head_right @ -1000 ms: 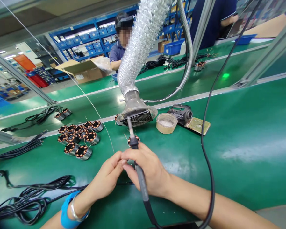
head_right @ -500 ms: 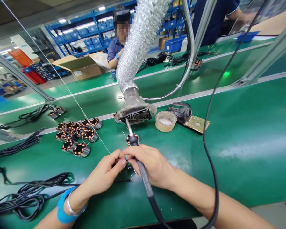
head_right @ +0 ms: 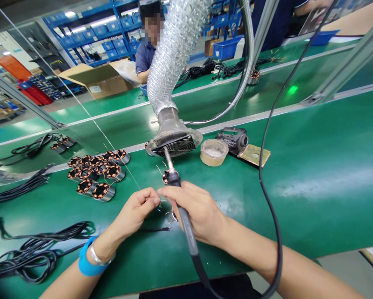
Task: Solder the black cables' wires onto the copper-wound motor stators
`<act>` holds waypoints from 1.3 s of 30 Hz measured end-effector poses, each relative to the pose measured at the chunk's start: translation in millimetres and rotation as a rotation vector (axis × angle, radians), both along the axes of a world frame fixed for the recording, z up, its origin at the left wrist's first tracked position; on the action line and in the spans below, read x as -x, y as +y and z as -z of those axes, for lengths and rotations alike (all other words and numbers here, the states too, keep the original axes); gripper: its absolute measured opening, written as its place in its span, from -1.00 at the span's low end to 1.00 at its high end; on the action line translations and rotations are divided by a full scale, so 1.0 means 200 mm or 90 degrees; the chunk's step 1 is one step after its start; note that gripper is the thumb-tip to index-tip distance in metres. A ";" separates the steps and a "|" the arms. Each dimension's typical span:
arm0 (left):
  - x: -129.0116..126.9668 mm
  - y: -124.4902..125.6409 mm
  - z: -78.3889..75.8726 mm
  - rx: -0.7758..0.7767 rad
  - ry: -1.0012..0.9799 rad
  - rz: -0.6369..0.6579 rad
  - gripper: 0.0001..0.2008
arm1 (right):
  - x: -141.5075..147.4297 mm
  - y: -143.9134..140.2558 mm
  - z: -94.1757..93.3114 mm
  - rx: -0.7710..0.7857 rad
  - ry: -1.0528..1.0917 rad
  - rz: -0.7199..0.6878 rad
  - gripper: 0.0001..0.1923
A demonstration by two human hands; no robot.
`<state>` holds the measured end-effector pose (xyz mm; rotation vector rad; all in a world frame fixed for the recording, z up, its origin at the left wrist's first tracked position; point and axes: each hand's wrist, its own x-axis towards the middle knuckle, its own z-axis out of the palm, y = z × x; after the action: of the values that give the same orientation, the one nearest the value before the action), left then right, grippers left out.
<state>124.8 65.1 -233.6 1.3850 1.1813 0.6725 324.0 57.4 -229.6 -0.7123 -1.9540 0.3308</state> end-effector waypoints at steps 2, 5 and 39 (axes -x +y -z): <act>0.00 0.01 0.00 -0.007 0.008 -0.006 -0.71 | -0.04 -0.05 -0.03 0.044 0.040 0.028 -0.52; 0.00 0.02 0.01 -0.013 0.011 0.003 -0.72 | -0.09 -0.11 -0.02 0.081 0.101 0.077 -0.44; 0.00 0.05 0.04 -0.026 0.014 0.058 -0.77 | -0.06 -0.14 0.00 0.046 0.159 0.101 -0.77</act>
<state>125.3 75.0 -241.1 1.4750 1.1196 0.6221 335.9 29.2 -230.3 -0.8259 -1.6469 0.3751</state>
